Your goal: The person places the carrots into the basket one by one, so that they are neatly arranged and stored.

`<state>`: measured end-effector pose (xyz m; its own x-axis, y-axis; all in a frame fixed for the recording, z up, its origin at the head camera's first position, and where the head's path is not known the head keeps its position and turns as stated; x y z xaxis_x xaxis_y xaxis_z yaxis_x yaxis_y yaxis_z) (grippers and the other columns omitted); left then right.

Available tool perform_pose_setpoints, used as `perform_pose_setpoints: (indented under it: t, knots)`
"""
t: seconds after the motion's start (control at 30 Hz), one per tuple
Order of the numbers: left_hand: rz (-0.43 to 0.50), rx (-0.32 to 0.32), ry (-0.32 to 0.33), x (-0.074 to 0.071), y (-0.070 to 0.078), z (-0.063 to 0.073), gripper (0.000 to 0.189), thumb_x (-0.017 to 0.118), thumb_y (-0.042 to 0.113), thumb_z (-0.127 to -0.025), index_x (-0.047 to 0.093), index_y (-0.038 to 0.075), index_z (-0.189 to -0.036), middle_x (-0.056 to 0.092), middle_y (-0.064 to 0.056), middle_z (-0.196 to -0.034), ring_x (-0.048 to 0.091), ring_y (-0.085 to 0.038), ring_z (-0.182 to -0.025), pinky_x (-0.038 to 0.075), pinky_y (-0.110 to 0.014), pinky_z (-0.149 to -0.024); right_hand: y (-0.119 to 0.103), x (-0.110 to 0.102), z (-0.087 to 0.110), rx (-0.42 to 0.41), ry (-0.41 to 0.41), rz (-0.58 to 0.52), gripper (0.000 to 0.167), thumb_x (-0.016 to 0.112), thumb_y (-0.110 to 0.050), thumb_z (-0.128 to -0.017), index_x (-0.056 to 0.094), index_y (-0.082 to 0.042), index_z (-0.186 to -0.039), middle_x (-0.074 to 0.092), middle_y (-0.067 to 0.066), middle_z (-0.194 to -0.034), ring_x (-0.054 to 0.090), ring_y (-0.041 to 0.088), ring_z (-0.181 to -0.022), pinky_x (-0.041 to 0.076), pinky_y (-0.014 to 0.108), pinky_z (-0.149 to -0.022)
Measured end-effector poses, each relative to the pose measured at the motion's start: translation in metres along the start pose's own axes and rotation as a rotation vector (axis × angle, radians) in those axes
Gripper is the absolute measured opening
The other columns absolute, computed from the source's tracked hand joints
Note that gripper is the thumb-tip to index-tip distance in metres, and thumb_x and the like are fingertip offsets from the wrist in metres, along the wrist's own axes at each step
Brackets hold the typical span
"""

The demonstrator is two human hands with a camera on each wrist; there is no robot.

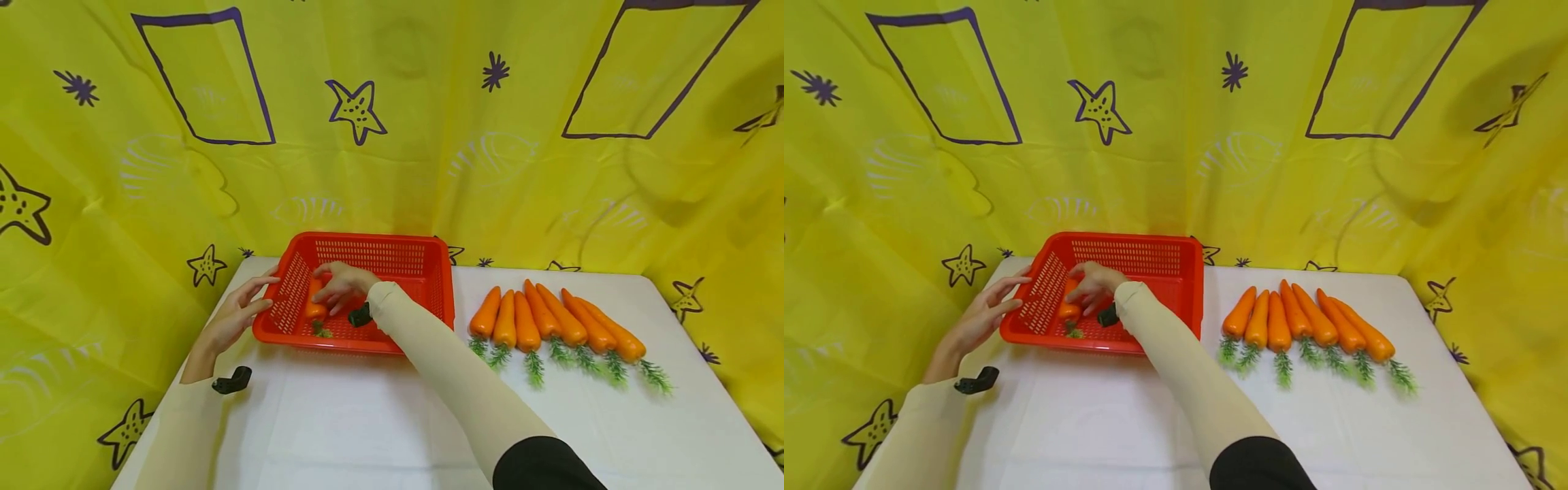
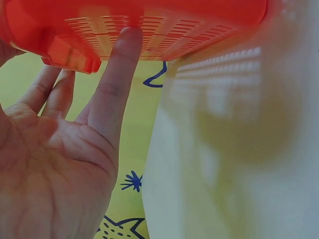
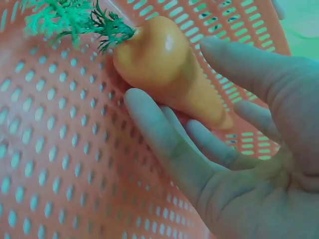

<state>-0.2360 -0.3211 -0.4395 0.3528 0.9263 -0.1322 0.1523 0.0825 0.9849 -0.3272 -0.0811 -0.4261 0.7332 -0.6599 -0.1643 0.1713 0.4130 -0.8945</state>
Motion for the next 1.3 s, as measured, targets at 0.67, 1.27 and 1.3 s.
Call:
perform_pose_setpoints:
  t: [0.67,1.27,1.3]
  knots:
    - [-0.002,-0.011,0.012,0.001,0.001,0.002,0.043,0.052,0.006,-0.107,0.044,-0.002,-0.148,0.013,-0.01,-0.172,0.027,-0.025,-0.148,0.052,-0.023,-0.095,-0.018,-0.063,0.098,-0.237,-0.008,0.446,0.077,0.077,-0.017,-0.094,0.036,-0.013,-0.16,0.059,0.024,-0.135,0.069,0.037,-0.105,0.059,0.05,-0.084]
    - [-0.006,0.004,0.01,0.003,0.005,0.001,0.042,0.051,0.004,-0.107,0.043,-0.005,-0.147,0.014,-0.012,-0.171,0.024,-0.026,-0.15,0.05,-0.021,-0.098,0.027,-0.137,0.236,-0.311,0.11,0.412,0.074,0.077,-0.017,-0.094,0.039,-0.019,-0.158,0.053,0.021,-0.141,0.069,0.034,-0.101,0.059,0.047,-0.081]
    - [-0.004,0.002,0.011,0.003,0.005,0.001,0.042,0.051,0.004,-0.107,0.043,-0.005,-0.147,0.014,-0.012,-0.171,0.029,-0.021,-0.148,0.051,-0.021,-0.097,0.031,-0.142,0.243,-0.303,0.128,0.41,0.074,0.077,-0.018,-0.094,0.039,-0.019,-0.158,0.054,0.021,-0.14,0.068,0.033,-0.103,0.059,0.046,-0.082]
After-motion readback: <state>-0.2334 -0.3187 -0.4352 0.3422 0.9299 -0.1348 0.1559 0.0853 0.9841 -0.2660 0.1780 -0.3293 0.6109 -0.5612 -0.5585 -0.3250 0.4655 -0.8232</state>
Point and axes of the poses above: each hand's wrist, its own z-axis away from the middle knuckle, its own x-axis out of the palm, y = z × x, the point moved 2 cm from there along -z, towards the middle knuckle
